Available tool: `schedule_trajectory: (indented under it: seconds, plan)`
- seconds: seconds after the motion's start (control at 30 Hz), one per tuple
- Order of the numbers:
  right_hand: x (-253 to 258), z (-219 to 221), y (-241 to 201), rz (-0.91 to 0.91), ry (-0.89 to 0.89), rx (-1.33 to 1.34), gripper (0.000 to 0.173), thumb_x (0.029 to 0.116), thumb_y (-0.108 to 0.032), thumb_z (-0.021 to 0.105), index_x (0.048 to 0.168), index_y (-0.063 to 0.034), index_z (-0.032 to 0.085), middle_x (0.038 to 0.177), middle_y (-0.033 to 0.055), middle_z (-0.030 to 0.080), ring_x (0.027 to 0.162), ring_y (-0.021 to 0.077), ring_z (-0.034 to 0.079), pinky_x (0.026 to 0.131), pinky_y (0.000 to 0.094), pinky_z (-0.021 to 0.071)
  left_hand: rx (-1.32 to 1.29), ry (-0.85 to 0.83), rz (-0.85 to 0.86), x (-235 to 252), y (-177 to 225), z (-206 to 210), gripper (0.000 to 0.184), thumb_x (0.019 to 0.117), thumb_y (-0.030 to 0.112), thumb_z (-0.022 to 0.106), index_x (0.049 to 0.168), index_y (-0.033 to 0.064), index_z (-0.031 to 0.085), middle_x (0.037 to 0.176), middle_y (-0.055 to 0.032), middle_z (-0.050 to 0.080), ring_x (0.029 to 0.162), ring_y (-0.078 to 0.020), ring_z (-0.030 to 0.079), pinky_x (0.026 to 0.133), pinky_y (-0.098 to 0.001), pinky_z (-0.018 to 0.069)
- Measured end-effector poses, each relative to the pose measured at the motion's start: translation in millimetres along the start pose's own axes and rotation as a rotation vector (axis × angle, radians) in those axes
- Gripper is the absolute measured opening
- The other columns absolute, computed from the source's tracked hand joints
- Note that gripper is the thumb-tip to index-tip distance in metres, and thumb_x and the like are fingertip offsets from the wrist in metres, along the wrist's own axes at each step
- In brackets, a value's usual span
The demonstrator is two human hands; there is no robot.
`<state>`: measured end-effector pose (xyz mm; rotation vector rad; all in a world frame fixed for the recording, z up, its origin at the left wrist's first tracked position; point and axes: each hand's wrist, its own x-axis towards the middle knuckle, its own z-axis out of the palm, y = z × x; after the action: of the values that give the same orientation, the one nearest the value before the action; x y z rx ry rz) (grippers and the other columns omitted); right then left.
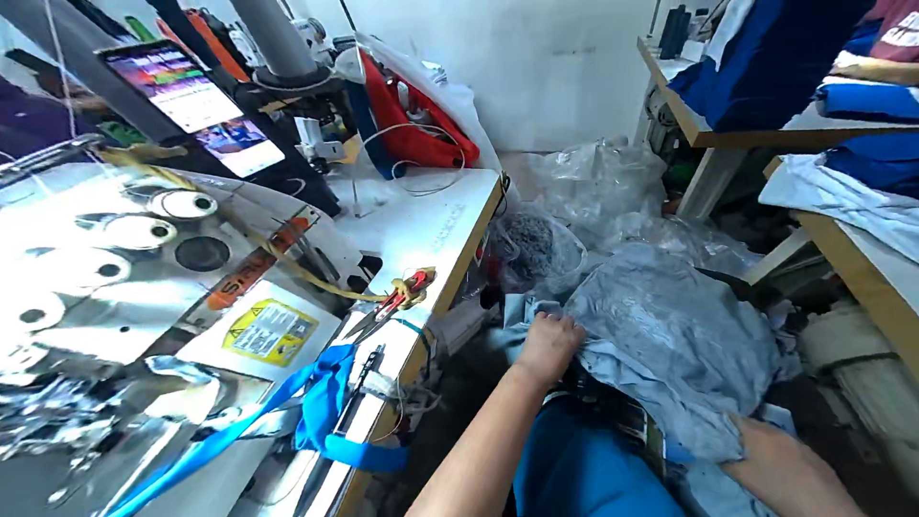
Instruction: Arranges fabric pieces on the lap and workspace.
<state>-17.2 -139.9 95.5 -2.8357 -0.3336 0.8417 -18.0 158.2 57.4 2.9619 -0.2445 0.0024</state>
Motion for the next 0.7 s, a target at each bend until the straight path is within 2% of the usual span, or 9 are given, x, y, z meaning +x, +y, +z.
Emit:
schedule_trajectory:
  seconds: [0.07, 0.17, 0.23, 0.3, 0.4, 0.47, 0.5, 0.6, 0.7]
  plan:
    - [-2, 12, 7, 0.014, 0.017, 0.045, 0.065, 0.084, -0.021, 0.081, 0.139, 0.0048, 0.058, 0.131, 0.0345, 0.061, 0.121, 0.0548, 0.058, 0.098, 0.0727, 0.0437, 0.003, 0.225, 0.06, -12, -3, 19, 0.016, 0.0848, -0.005, 0.071, 0.096, 0.0048, 0.076, 0.095, -0.0158, 0.073, 0.096, -0.036, 0.072, 0.086, -0.0565, 0.0555]
    - [-1, 6, 18, -0.015, 0.182, 0.063, 0.063, 0.0803, -0.017, 0.083, 0.135, 0.0049, 0.062, 0.124, 0.0348, 0.064, 0.116, 0.0566, 0.061, 0.093, 0.0744, 0.0451, -0.007, 0.259, 0.072, -14, -2, 23, 0.017, 0.0847, -0.005, 0.071, 0.098, 0.0061, 0.076, 0.098, -0.0145, 0.074, 0.097, -0.0352, 0.071, 0.09, -0.058, 0.0538]
    - [7, -6, 29, -0.109, 0.413, 0.081, 0.058, 0.0756, -0.011, 0.084, 0.128, 0.0053, 0.066, 0.117, 0.0359, 0.066, 0.109, 0.0589, 0.062, 0.085, 0.0773, 0.0466, -0.037, 0.24, 0.039, -5, 1, 6, 0.019, 0.0869, -0.004, 0.07, 0.103, 0.0049, 0.075, 0.104, -0.0175, 0.073, 0.101, -0.0385, 0.07, 0.091, -0.0597, 0.0525]
    - [9, -26, 37, -0.198, 0.638, 0.077, 0.054, 0.0732, -0.006, 0.086, 0.123, 0.0051, 0.069, 0.113, 0.0357, 0.067, 0.104, 0.0593, 0.064, 0.081, 0.0785, 0.0472, -0.073, 0.319, 0.051, 7, 3, -19, 0.019, 0.087, -0.005, 0.069, 0.103, 0.003, 0.075, 0.103, -0.0203, 0.072, 0.097, -0.0412, 0.07, 0.084, -0.0598, 0.0546]
    - [-8, -68, 45, -0.234, 0.803, 0.012, 0.055, 0.0719, -0.004, 0.085, 0.123, 0.0054, 0.067, 0.112, 0.0359, 0.065, 0.103, 0.0589, 0.063, 0.08, 0.0772, 0.0468, -0.103, 0.45, 0.163, 22, 13, -65, 0.028, 0.0859, -0.01, 0.065, 0.108, 0.0031, 0.074, 0.105, -0.0206, 0.072, 0.095, -0.0413, 0.071, 0.079, -0.0577, 0.0558]
    - [-39, -93, 45, -0.217, 0.727, -0.008, 0.057, 0.0711, 0.0, 0.086, 0.124, 0.0086, 0.066, 0.116, 0.0377, 0.064, 0.108, 0.059, 0.061, 0.086, 0.0766, 0.0458, -0.095, 0.447, 0.267, 18, 23, -93, 0.028, 0.0846, -0.011, 0.066, 0.108, 0.003, 0.074, 0.103, -0.019, 0.072, 0.093, -0.0395, 0.071, 0.077, -0.0551, 0.056]
    - [-55, -102, 45, -0.222, 0.641, -0.031, 0.056, 0.0712, -0.001, 0.087, 0.123, 0.0097, 0.066, 0.116, 0.0381, 0.063, 0.109, 0.0587, 0.061, 0.087, 0.076, 0.0458, -0.103, 0.381, 0.301, 11, 29, -102, 0.028, 0.0836, -0.011, 0.068, 0.107, 0.0034, 0.075, 0.1, -0.018, 0.072, 0.092, -0.0383, 0.071, 0.077, -0.0546, 0.0563]
    - [-90, -95, 45, -0.21, 0.285, -0.059, 0.053, 0.0767, -0.009, 0.084, 0.123, 0.0099, 0.066, 0.12, 0.0402, 0.062, 0.112, 0.0619, 0.059, 0.088, 0.0787, 0.0447, -0.084, 0.021, 0.355, -17, 45, -104, 0.024, 0.0825, -0.006, 0.072, 0.102, 0.0071, 0.076, 0.094, -0.0149, 0.072, 0.089, -0.035, 0.072, 0.076, -0.0551, 0.0581]
    - [-93, -56, 43, -0.139, -0.061, -0.028, 0.046, 0.0872, -0.015, 0.078, 0.126, 0.0068, 0.066, 0.122, 0.0377, 0.063, 0.113, 0.0605, 0.059, 0.091, 0.0787, 0.0436, -0.126, -0.402, 0.326, -41, 59, -90, 0.025, 0.092, -0.005, 0.06, 0.114, 0.0013, 0.071, 0.108, -0.0229, 0.071, 0.104, -0.0442, 0.068, 0.087, -0.0633, 0.0525]
